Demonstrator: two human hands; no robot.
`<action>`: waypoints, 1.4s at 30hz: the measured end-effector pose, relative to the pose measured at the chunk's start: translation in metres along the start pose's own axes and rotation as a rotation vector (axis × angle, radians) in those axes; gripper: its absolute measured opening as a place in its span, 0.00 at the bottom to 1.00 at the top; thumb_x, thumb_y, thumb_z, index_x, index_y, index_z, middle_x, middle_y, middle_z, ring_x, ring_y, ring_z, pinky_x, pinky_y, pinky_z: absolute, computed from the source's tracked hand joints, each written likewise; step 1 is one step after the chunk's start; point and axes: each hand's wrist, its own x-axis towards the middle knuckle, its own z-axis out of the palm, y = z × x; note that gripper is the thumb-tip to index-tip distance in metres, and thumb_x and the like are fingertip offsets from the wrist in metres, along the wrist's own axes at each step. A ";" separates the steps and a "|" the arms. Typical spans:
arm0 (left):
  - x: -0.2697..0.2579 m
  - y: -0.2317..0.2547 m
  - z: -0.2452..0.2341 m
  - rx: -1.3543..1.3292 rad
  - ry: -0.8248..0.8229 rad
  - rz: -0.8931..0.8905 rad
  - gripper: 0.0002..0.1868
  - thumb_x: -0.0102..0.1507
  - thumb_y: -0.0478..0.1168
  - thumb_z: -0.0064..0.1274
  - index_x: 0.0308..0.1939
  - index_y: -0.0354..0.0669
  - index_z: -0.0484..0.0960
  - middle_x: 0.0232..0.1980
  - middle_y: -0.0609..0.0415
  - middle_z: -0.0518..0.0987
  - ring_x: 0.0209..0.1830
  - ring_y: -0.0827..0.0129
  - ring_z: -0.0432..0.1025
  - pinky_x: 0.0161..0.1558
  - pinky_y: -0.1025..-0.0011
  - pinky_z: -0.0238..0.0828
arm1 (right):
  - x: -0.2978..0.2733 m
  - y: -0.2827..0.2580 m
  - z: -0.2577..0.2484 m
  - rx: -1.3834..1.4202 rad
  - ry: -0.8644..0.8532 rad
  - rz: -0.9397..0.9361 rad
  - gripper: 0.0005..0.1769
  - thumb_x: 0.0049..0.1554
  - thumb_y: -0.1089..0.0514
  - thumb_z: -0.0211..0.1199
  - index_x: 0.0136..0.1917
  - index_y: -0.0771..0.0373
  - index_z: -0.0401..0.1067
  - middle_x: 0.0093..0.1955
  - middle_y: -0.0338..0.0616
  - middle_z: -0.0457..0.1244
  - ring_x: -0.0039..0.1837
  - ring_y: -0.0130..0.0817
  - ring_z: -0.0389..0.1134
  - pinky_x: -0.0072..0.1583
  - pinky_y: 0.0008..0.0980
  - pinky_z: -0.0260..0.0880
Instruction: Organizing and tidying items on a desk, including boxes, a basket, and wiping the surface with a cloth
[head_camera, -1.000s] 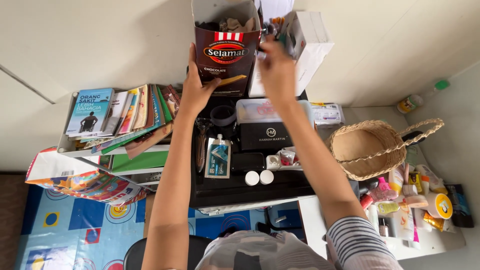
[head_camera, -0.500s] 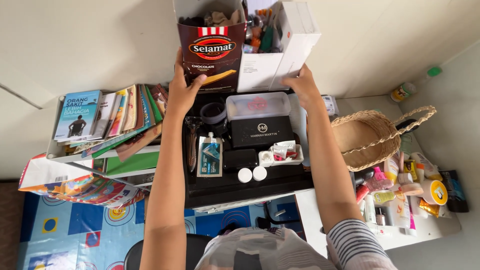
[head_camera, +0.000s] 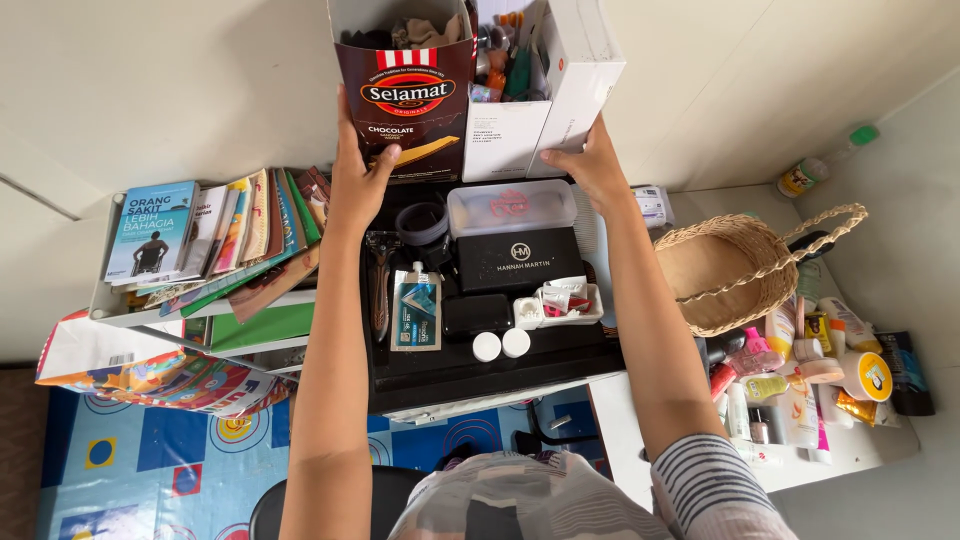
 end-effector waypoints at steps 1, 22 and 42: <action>0.003 0.003 -0.002 0.000 0.000 -0.001 0.47 0.71 0.69 0.45 0.80 0.62 0.32 0.83 0.45 0.56 0.79 0.53 0.62 0.70 0.51 0.68 | 0.002 0.001 -0.001 0.000 0.000 0.001 0.43 0.50 0.68 0.69 0.74 0.53 0.55 0.65 0.37 0.64 0.67 0.30 0.64 0.62 0.32 0.75; -0.062 0.073 0.009 0.597 -0.438 -0.417 0.42 0.68 0.65 0.45 0.78 0.44 0.60 0.77 0.25 0.55 0.78 0.33 0.51 0.74 0.42 0.44 | -0.015 0.048 -0.030 -0.800 0.080 0.134 0.32 0.53 0.35 0.67 0.60 0.62 0.73 0.59 0.54 0.68 0.65 0.58 0.67 0.62 0.56 0.69; -0.097 0.116 0.049 0.756 -0.493 -0.517 0.42 0.65 0.63 0.48 0.79 0.53 0.56 0.81 0.39 0.49 0.81 0.36 0.40 0.68 0.21 0.33 | -0.112 0.016 -0.059 -0.623 -0.114 -0.078 0.35 0.61 0.51 0.61 0.78 0.61 0.59 0.71 0.68 0.56 0.72 0.68 0.58 0.72 0.56 0.58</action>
